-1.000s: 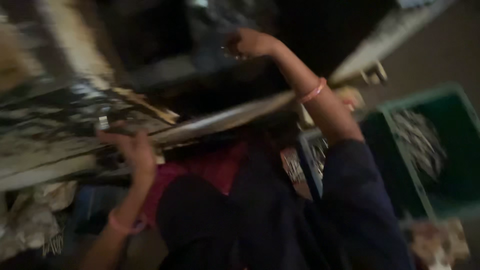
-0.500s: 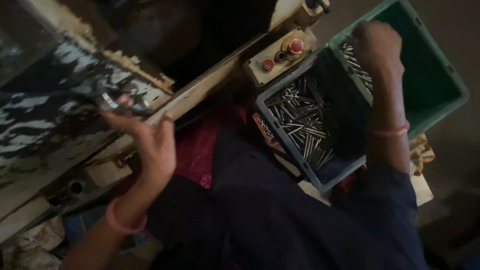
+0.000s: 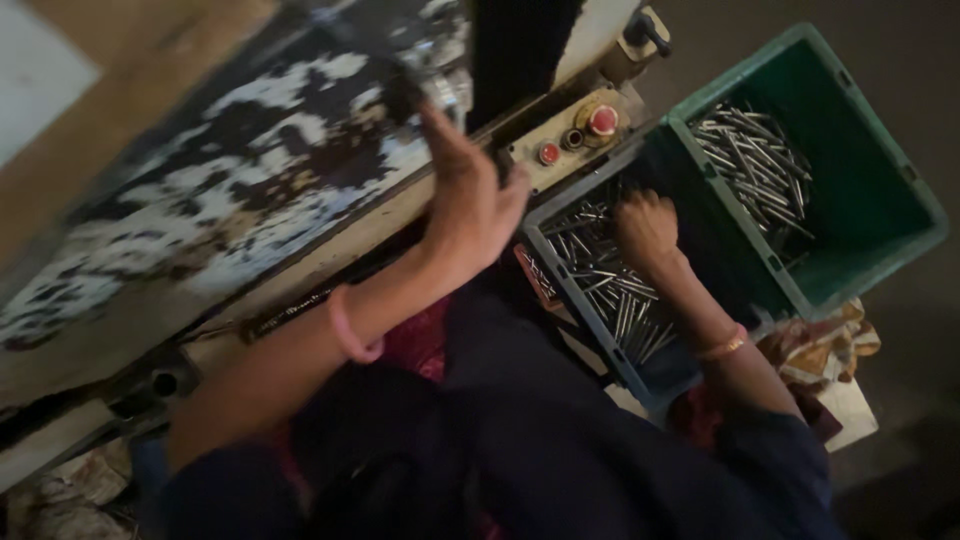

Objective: The person wraps a cardboard box with clear plastic film using a manual strapping machine. They repeatedly pull the film over the box, press down to secure it, and operate the machine's lever to tighten and cut the strap.

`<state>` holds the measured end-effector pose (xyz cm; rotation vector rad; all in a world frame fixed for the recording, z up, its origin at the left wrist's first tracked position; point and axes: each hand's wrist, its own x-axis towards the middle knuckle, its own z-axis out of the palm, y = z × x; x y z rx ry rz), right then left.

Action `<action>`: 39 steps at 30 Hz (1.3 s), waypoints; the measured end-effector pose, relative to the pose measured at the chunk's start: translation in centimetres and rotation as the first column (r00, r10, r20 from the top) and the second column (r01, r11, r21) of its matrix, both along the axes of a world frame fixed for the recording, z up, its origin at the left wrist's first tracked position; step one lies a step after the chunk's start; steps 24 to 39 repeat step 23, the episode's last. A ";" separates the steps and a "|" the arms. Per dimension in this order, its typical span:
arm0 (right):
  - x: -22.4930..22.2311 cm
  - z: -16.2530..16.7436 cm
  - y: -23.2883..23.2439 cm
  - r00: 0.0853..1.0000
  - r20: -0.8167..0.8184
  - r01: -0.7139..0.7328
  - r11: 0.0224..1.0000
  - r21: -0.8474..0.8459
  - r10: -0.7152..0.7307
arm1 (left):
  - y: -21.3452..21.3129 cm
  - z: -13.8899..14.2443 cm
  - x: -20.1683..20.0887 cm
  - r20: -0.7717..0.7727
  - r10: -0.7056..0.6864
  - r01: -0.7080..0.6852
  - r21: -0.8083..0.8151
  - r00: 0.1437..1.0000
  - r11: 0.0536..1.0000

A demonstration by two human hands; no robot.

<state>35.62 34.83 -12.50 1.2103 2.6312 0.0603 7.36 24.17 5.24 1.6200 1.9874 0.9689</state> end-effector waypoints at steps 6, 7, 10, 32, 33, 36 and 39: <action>1.6 1.1 0.2 0.971 -0.197 0.106 0.980 -0.166 -0.138 | 4.8 0.9 2.5 -0.081 -0.038 0.039 0.011 0.996 0.999; 1.8 1.5 0.2 0.960 -0.198 0.158 0.968 -0.198 -0.197 | 5.3 1.1 2.6 -0.106 -0.046 0.046 -0.010 0.993 0.999; 2.5 3.3 -0.2 0.859 -0.507 -0.033 0.996 0.083 0.070 | 6.5 1.1 2.6 -0.102 -0.091 0.090 -0.017 0.991 0.996; -6.8 8.7 -2.6 0.442 -0.781 -0.163 0.817 -0.554 -0.441 | 0.1 -8.3 3.3 0.683 -0.027 0.015 0.023 0.730 1.000; -6.8 8.7 -2.6 0.442 -0.781 -0.163 0.817 -0.554 -0.441 | 0.1 -8.3 3.3 0.683 -0.027 0.015 0.023 0.730 1.000; -6.8 8.7 -2.6 0.442 -0.781 -0.163 0.817 -0.554 -0.441 | 0.1 -8.3 3.3 0.683 -0.027 0.015 0.023 0.730 1.000; -6.8 8.7 -2.6 0.442 -0.781 -0.163 0.817 -0.554 -0.441 | 0.1 -8.3 3.3 0.683 -0.027 0.015 0.023 0.730 1.000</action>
